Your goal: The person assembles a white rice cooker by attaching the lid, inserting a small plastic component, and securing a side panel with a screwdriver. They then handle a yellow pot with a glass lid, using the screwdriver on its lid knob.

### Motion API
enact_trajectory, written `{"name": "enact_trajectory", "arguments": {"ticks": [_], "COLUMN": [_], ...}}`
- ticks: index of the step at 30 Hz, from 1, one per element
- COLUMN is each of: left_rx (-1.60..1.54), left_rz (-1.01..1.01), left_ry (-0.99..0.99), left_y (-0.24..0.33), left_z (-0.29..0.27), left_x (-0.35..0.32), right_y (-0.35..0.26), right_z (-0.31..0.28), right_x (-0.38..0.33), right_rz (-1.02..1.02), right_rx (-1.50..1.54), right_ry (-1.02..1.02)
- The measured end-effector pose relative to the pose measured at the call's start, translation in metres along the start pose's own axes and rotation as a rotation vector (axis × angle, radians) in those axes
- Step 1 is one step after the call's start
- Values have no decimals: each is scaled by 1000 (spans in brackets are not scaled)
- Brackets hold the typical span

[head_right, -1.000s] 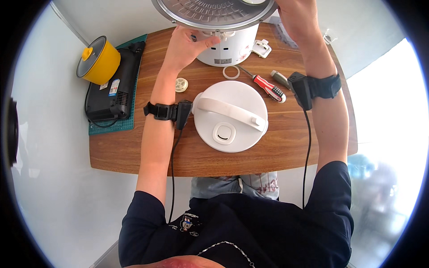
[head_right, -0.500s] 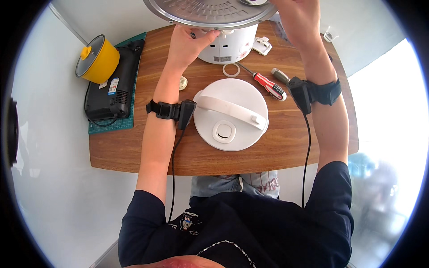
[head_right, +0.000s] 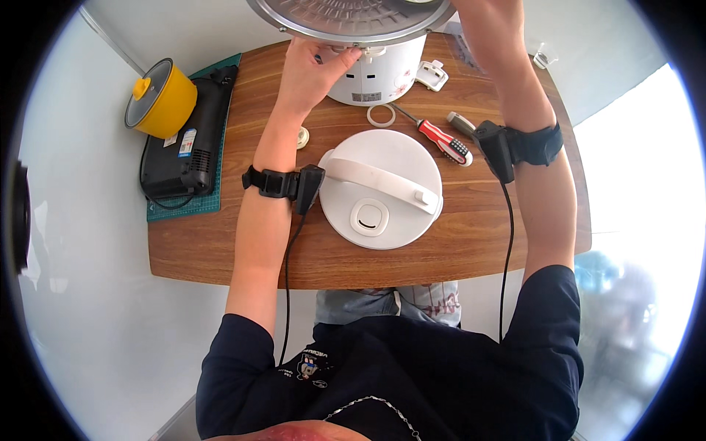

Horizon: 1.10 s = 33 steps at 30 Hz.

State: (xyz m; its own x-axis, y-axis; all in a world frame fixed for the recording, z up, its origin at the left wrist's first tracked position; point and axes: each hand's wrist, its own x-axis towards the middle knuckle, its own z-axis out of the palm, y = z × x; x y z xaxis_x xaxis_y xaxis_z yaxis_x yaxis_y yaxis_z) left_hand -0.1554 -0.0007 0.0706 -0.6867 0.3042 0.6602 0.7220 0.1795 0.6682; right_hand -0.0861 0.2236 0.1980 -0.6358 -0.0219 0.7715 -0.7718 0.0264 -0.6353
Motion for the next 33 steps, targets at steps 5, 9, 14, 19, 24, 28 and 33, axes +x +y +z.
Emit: {"name": "enact_trajectory", "arguments": {"ticks": [5, 9, 14, 19, 24, 28, 33], "left_rx": [37, 27, 122, 220, 28, -2, 104], "left_rz": [37, 32, 45, 230, 63, 93, 180], "left_ry": [100, 117, 97, 214, 332, 330, 306], "left_y": [3, 14, 13, -4, -14, -16, -16], "left_z": [8, 8, 6, 21, 32, 36, 34], "left_x": [0, -1, -2, -4, -13, -14, -13], "right_y": [-2, 7, 16, 46, 85, 122, 169], "right_z": [0, -4, -7, -25, -41, -42, -60], "right_x": [12, 19, 29, 45, 56, 56, 54], "right_rz": [59, 95, 188, 306, 417, 459, 532], "right_rx": [-7, 36, 7, 30, 79, -80, -551], "right_ry": [-4, 10, -1, -37, -105, -58, -80]}}
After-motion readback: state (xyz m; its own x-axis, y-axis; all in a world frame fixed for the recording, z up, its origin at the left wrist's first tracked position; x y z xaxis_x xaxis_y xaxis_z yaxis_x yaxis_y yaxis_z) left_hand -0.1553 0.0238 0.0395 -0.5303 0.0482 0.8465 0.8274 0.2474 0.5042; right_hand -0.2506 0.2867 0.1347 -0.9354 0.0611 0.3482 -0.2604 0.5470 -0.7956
